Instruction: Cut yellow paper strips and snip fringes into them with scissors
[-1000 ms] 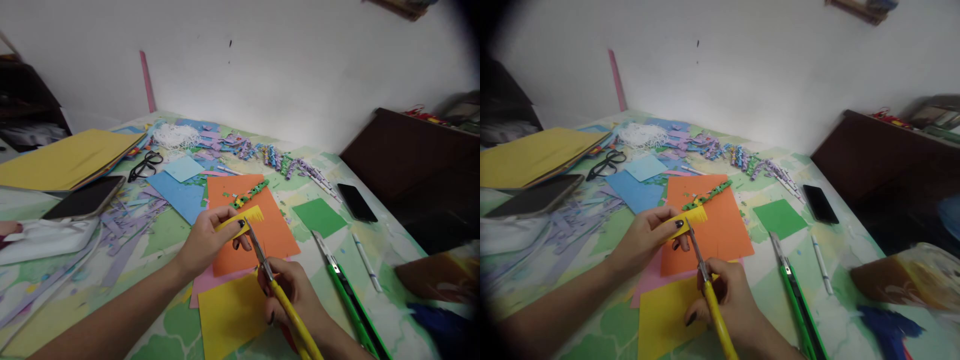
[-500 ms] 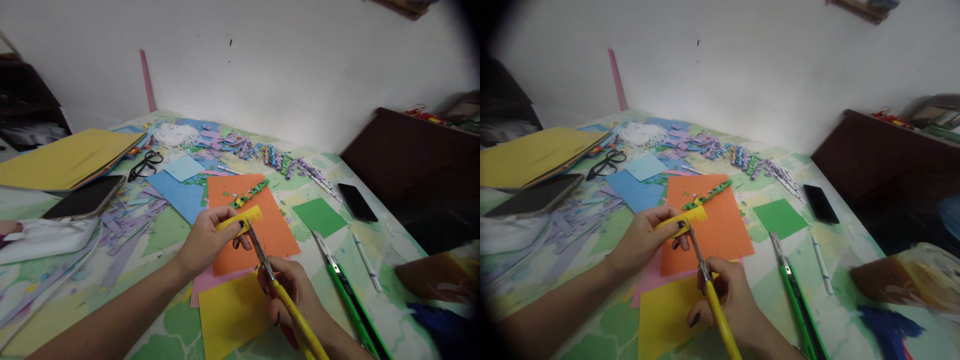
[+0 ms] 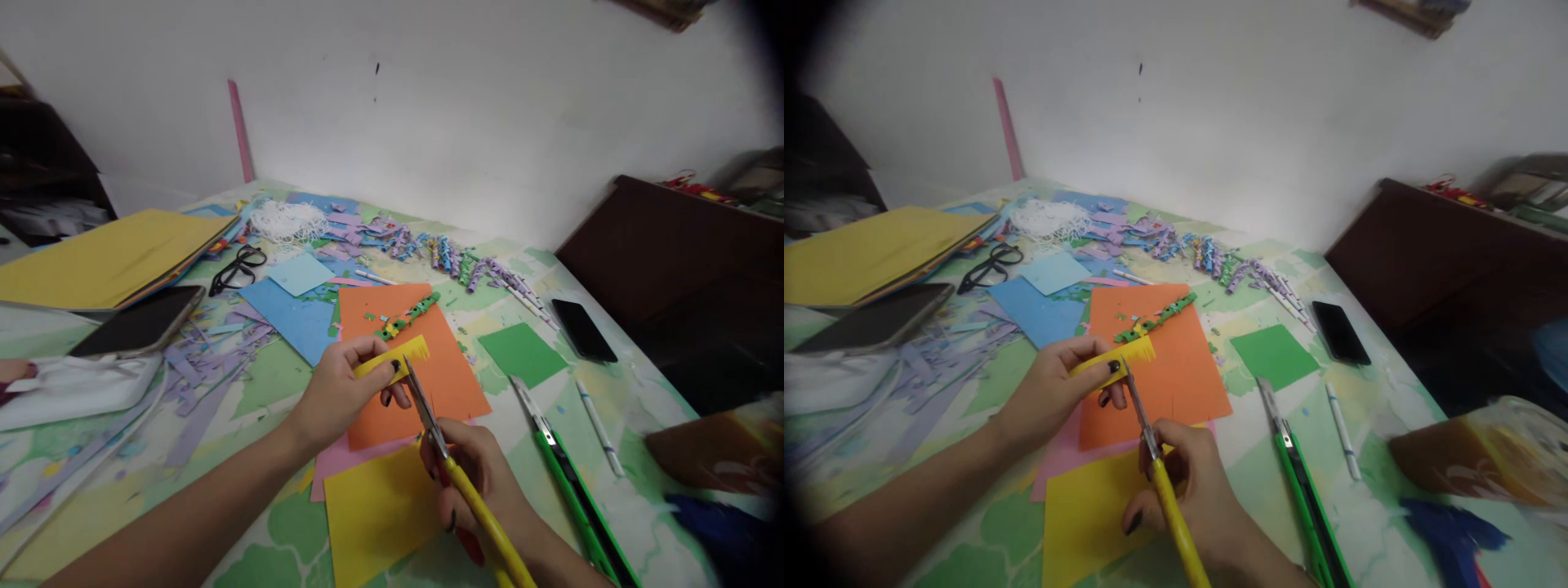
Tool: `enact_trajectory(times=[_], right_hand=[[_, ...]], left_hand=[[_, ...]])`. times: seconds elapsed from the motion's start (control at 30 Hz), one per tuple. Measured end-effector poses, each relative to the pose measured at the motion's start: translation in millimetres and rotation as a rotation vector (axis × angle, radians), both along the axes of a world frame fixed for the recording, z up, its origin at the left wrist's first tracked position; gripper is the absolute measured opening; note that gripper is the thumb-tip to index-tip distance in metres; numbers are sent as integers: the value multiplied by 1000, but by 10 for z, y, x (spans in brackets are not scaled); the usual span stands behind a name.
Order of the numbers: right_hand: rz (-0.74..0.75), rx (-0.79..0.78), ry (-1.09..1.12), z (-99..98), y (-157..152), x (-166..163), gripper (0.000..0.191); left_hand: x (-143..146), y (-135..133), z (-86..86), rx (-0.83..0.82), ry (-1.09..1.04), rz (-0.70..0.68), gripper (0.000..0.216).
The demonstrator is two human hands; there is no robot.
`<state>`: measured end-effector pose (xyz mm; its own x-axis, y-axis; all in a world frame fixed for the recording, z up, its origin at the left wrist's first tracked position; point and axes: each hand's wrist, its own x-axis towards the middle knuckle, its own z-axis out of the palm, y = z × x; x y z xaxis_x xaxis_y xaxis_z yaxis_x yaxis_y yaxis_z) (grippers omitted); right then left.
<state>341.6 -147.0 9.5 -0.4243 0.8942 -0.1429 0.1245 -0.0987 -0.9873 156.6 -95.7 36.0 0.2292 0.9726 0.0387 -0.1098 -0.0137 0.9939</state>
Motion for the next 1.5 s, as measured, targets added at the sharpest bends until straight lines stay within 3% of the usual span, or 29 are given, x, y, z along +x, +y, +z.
enact_trajectory(times=[0.23,0.9,1.13,1.5], right_hand=[[-1,-5,-22,-20,-17,4,59],[-12,-50,-2,-41,-4,-9,61],[7,-45,22,3,-6,-17,71],[-8,-44,-9,-8,-10,-7,66]], left_hand=[[-4,0,-5,8,5,-3,12],[-4,-2,10,8,4,12,12],[-5,6,-7,17,9,6,12],[-16,3,-25,15,-7,-7,12]])
